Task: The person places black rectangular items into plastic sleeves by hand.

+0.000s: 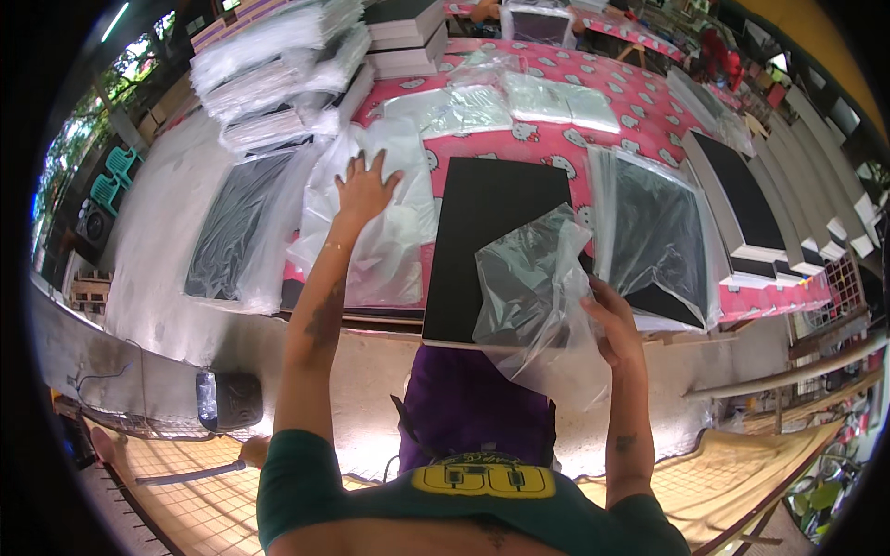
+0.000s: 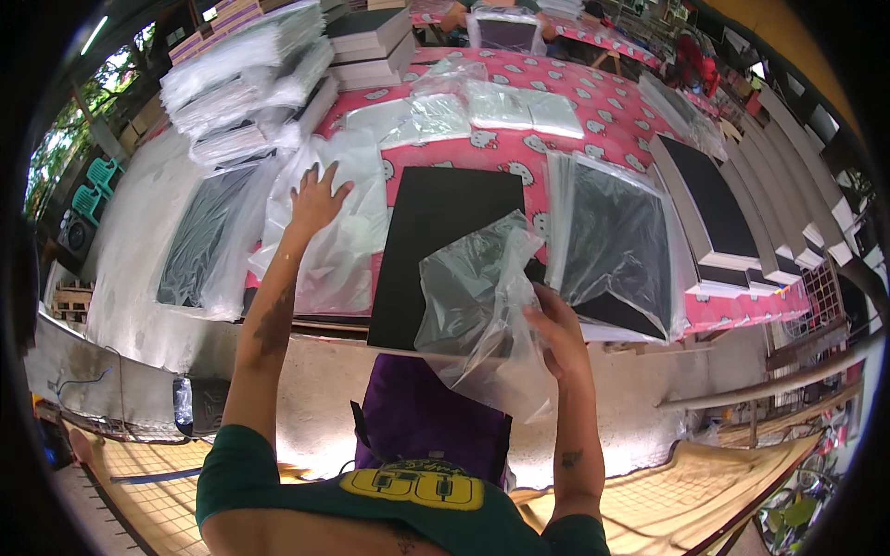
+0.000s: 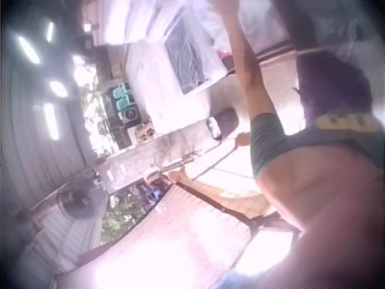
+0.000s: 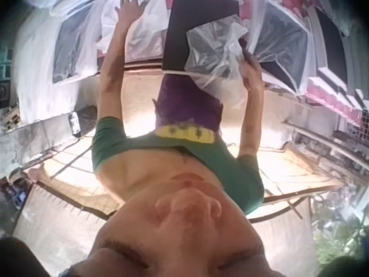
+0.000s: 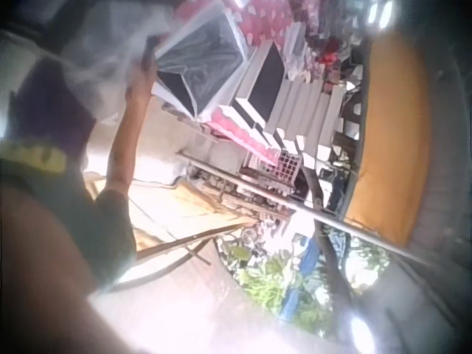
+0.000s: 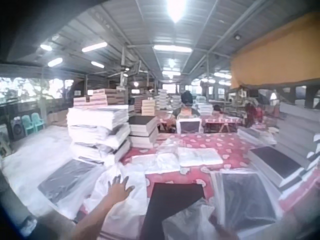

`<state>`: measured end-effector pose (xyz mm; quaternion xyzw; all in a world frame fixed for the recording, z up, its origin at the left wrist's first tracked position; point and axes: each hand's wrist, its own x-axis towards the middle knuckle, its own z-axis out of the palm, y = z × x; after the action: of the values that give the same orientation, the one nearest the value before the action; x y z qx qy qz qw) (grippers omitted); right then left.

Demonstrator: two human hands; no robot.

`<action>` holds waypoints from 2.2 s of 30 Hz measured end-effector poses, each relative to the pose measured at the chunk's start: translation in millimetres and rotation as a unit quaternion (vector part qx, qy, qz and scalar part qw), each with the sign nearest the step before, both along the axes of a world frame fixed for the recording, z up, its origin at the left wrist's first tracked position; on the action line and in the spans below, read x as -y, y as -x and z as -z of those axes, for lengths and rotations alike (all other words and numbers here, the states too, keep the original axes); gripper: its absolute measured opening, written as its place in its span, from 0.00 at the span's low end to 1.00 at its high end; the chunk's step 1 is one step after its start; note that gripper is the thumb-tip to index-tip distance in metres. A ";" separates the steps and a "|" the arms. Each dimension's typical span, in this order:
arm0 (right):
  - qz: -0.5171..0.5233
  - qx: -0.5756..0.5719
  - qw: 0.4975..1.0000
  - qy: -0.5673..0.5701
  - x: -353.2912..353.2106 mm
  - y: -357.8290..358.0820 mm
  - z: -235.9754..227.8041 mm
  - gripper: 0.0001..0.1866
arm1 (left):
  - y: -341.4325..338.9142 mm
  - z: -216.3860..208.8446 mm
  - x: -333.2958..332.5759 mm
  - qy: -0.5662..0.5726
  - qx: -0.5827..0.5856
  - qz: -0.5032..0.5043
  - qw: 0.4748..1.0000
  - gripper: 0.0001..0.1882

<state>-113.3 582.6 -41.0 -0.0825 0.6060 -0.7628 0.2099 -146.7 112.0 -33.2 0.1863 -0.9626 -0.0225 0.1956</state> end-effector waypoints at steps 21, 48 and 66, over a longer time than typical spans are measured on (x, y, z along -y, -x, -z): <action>-0.013 0.101 0.976 0.190 3.3 44.3 -49.1 0.14 | -44.7 -63.9 -167.9 -0.261 -0.235 0.419 0.837 0.12; 0.074 -0.078 0.977 0.185 105.6 -41.8 -46.3 0.08 | -110.6 -60.1 -225.3 -0.350 -0.240 0.343 0.838 0.07; 0.058 0.111 0.940 0.318 107.9 -43.9 -0.1 0.21 | -116.7 -16.6 -220.3 -0.312 -0.033 0.217 0.924 0.11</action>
<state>-69.4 474.7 -40.9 -0.0244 0.3087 -0.9308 0.1940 -30.0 332.3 -16.7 0.0232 -0.9169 -0.3694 0.1492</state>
